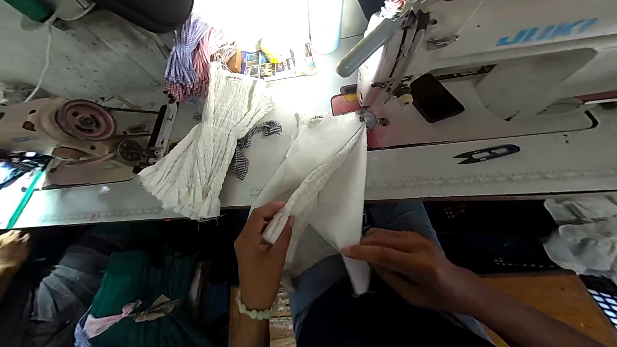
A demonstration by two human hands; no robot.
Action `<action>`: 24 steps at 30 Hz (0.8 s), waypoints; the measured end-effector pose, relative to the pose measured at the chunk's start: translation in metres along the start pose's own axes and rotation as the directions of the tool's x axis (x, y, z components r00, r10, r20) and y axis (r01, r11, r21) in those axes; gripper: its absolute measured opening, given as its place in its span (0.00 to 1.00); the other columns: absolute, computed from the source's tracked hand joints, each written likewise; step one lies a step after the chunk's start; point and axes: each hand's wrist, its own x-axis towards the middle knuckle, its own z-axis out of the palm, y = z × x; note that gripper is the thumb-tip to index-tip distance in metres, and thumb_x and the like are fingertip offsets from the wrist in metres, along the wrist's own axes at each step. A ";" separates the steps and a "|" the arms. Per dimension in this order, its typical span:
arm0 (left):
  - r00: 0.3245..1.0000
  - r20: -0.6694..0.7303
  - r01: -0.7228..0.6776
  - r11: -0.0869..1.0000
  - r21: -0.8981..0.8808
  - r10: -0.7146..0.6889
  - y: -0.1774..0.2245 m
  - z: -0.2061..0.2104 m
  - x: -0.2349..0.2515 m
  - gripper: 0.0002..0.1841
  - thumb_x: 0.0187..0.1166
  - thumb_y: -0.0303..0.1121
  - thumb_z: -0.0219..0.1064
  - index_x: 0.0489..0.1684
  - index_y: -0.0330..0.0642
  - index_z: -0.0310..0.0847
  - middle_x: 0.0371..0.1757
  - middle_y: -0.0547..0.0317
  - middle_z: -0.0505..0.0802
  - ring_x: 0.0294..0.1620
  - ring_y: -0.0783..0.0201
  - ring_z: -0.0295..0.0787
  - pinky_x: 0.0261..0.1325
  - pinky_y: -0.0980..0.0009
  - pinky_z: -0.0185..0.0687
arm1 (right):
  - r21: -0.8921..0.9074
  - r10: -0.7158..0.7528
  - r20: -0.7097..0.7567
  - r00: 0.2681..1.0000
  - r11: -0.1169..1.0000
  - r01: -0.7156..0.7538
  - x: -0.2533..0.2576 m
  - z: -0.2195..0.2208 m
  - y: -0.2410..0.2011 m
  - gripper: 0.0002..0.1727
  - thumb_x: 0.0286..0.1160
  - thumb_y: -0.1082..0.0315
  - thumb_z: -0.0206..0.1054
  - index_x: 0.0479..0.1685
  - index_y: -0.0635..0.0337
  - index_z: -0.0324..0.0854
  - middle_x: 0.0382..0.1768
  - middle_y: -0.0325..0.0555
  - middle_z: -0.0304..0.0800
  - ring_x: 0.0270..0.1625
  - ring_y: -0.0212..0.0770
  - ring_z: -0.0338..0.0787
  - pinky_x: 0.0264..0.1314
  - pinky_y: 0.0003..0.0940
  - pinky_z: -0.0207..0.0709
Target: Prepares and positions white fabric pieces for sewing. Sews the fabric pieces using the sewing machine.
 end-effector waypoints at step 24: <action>0.995 -0.095 -0.031 0.870 -0.493 -0.018 0.005 -0.003 -0.002 0.15 0.75 0.22 0.70 0.57 0.43 0.82 0.52 0.74 0.94 0.51 0.78 0.91 0.56 0.78 0.88 | 0.501 0.145 0.246 0.958 0.827 -0.254 0.119 0.010 0.034 0.05 0.69 0.69 0.74 0.31 0.61 0.90 0.37 0.32 0.91 0.48 0.19 0.86 0.53 0.14 0.80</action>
